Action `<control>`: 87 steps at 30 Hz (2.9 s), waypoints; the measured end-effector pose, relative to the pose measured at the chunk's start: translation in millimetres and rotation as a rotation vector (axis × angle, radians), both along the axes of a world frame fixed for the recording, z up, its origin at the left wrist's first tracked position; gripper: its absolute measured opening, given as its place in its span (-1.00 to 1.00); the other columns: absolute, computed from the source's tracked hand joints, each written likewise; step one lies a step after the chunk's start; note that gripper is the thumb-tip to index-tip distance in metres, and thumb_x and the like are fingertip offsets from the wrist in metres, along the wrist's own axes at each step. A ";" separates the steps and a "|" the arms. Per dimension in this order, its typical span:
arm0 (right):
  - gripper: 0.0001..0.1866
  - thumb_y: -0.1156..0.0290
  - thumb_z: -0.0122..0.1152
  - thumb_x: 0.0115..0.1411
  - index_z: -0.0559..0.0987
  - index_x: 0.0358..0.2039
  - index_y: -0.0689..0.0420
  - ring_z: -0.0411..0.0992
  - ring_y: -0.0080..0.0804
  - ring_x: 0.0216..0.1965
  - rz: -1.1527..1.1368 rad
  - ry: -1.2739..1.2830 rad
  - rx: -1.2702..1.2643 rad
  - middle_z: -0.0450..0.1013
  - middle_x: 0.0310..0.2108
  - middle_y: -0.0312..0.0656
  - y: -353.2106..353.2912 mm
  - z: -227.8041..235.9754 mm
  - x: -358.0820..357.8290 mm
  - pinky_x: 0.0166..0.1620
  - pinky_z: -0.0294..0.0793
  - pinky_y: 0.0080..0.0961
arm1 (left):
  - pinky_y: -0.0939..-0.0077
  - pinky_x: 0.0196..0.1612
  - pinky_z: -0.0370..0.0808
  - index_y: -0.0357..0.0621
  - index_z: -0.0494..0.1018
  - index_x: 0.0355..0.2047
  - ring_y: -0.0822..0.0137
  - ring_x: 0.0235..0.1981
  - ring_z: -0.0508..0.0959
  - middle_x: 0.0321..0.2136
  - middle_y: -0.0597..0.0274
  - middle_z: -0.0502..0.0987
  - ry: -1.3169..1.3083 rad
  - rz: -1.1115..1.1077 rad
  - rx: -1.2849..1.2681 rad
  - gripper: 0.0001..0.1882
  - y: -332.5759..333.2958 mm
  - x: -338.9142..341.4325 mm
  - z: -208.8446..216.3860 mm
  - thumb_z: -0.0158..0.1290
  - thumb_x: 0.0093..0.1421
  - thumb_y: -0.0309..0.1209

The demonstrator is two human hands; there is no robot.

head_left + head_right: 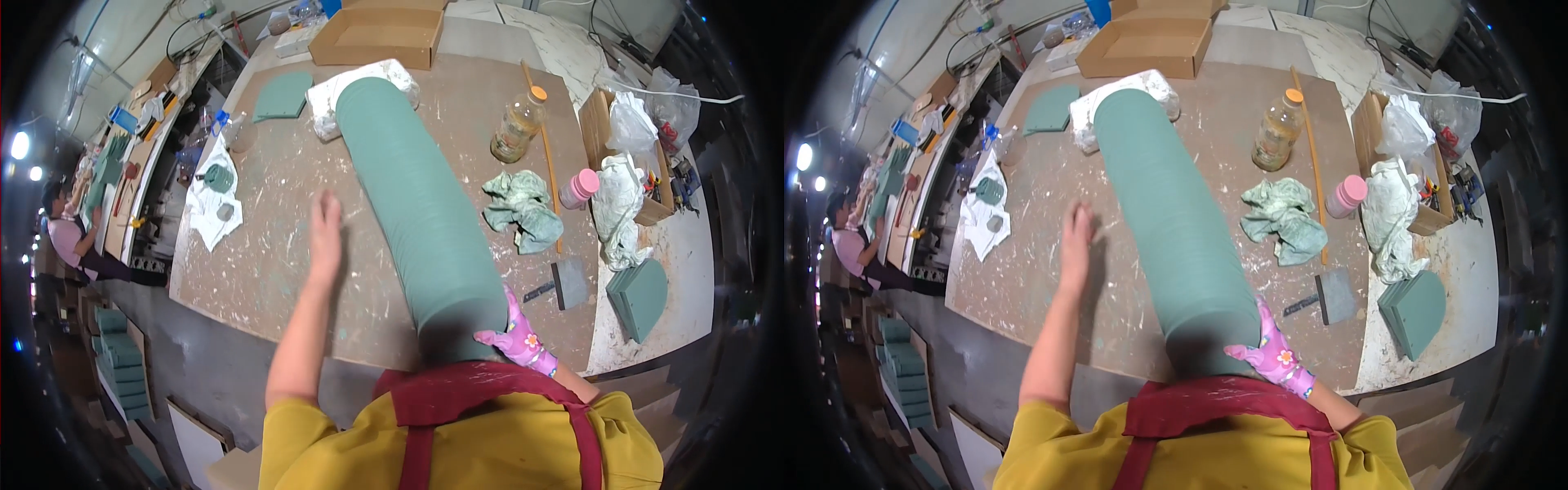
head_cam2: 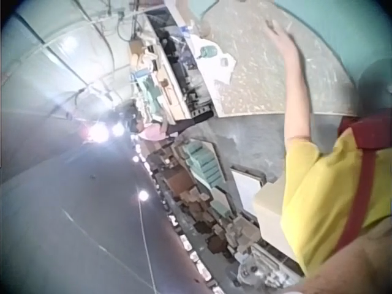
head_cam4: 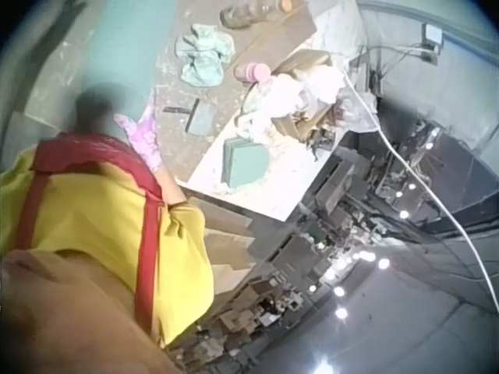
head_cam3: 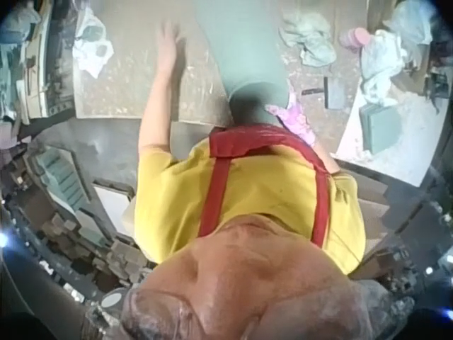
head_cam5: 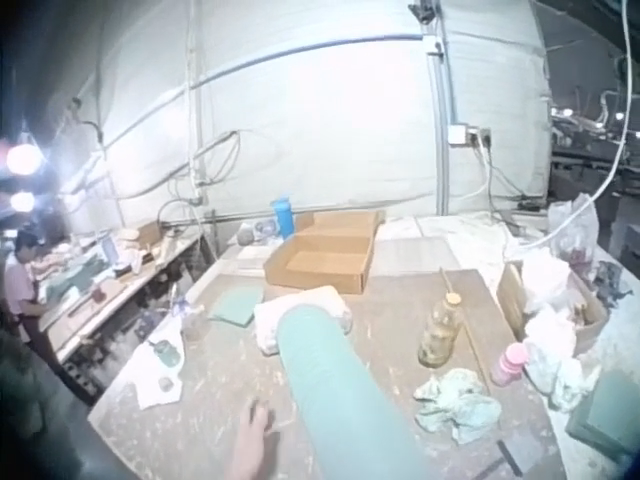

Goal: The person wipes a stack of green foam semi-cylinders with a cloth, pours a liquid from a bottle onto the cloth to continue wiping them, and then uses a sanding block to smooth the surface of the top piece in the stack.

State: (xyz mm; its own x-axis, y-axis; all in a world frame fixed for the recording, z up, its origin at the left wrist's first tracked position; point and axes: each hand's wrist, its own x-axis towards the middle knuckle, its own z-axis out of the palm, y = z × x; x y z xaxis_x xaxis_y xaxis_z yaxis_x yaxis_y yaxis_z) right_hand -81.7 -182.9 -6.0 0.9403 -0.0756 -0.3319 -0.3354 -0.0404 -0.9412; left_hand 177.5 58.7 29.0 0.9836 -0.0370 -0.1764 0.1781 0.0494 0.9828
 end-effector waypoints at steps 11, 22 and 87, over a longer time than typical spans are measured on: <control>0.10 0.63 0.36 -0.07 -0.20 0.33 0.12 0.34 -0.22 0.02 0.019 0.055 0.144 0.10 0.21 -0.07 -1.3 11.9 3.3 -0.05 0.49 -0.35 | 0.32 0.15 0.31 -0.23 0.12 0.22 0.21 0.12 0.32 0.15 0.02 0.26 0.219 -0.163 -0.396 -0.25 -52.0 197.5 -55.1 -0.26 0.27 0.16; -0.14 0.27 0.35 -0.01 0.10 0.23 0.21 0.09 -0.07 0.22 0.402 -0.444 -0.783 0.15 0.15 0.04 -15.9 -6.9 6.3 0.25 0.09 -0.27 | 0.36 0.21 0.18 -0.32 0.21 0.16 0.23 0.14 0.29 0.12 0.04 0.31 0.063 -0.354 -0.376 -0.27 -48.5 80.8 -49.2 -0.35 0.32 0.12; -0.65 0.30 0.16 0.11 0.50 -0.09 0.10 0.48 -0.09 -0.24 0.095 -0.892 -0.760 0.45 -0.22 -0.03 8.2 94.6 161.1 -0.15 0.47 -0.29 | 0.56 -0.21 0.31 -0.29 0.41 -0.24 0.47 -0.34 0.34 -0.41 0.25 0.42 -0.267 -0.333 0.264 -0.68 -71.8 37.5 29.6 -0.12 0.30 -0.23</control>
State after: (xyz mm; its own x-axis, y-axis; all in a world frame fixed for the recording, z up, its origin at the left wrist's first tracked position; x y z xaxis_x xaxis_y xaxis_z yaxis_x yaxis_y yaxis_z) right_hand 79.5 -174.6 88.6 0.8297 0.1122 0.5468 0.4645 -0.6819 -0.5649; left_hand 215.0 -13.0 58.6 0.9382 -0.3444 0.0339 -0.1173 -0.2244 0.9674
